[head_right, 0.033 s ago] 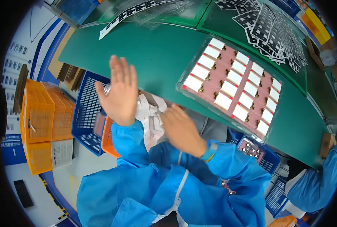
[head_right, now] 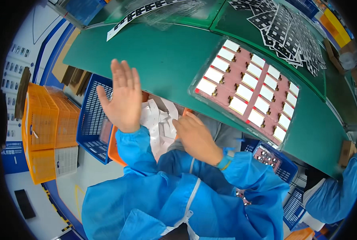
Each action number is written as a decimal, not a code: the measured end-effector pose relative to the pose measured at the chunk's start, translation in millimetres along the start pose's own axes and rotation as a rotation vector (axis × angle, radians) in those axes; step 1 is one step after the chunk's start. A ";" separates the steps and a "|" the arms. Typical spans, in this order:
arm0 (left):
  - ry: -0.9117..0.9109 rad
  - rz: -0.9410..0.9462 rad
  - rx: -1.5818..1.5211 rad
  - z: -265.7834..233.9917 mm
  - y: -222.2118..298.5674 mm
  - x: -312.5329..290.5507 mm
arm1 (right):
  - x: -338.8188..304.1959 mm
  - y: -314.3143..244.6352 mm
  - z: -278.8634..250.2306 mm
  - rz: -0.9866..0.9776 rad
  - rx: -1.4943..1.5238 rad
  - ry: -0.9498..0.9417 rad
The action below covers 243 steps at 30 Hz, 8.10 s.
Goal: Assembling electronic components by peeling and sticking black sensors onto display modules in a tray.
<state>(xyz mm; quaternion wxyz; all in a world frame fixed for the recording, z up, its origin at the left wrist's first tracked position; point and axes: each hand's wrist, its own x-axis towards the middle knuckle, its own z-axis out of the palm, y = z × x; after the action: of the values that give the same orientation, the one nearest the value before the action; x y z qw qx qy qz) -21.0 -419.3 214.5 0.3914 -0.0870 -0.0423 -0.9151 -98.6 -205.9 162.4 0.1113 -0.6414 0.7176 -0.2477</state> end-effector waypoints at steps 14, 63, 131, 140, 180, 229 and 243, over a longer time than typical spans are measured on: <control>-0.500 0.252 1.994 -22.0 -10.3 -76.2 | -14.1 -16.8 -22.2 0.262 2.080 0.256; -1.824 -0.167 1.766 103.4 -229.9 58.2 | -125.9 45.9 -176.7 -0.007 -0.221 0.543; -1.303 -0.925 1.689 -8.2 -257.8 41.3 | -169.0 46.1 -110.3 0.382 -0.423 0.878; -1.596 -0.601 1.553 -0.8 -258.3 11.9 | -204.4 92.7 -161.5 0.848 0.737 0.892; -1.730 -0.216 1.722 -18.8 -256.4 -31.6 | -211.5 129.2 -150.4 0.815 0.585 0.485; -1.505 -0.422 1.631 22.5 -249.2 -13.2 | -191.7 60.5 -127.8 0.656 -0.010 0.901; -1.309 -1.323 1.405 36.3 -264.8 32.1 | -160.5 39.3 -119.4 0.480 -0.344 0.927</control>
<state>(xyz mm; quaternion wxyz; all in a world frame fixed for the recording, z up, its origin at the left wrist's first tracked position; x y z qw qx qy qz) -229.9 -254.0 253.8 -0.2969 -0.2675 -0.7706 -0.4964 -165.2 -21.8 219.4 -0.2696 -0.2924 0.8476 -0.3512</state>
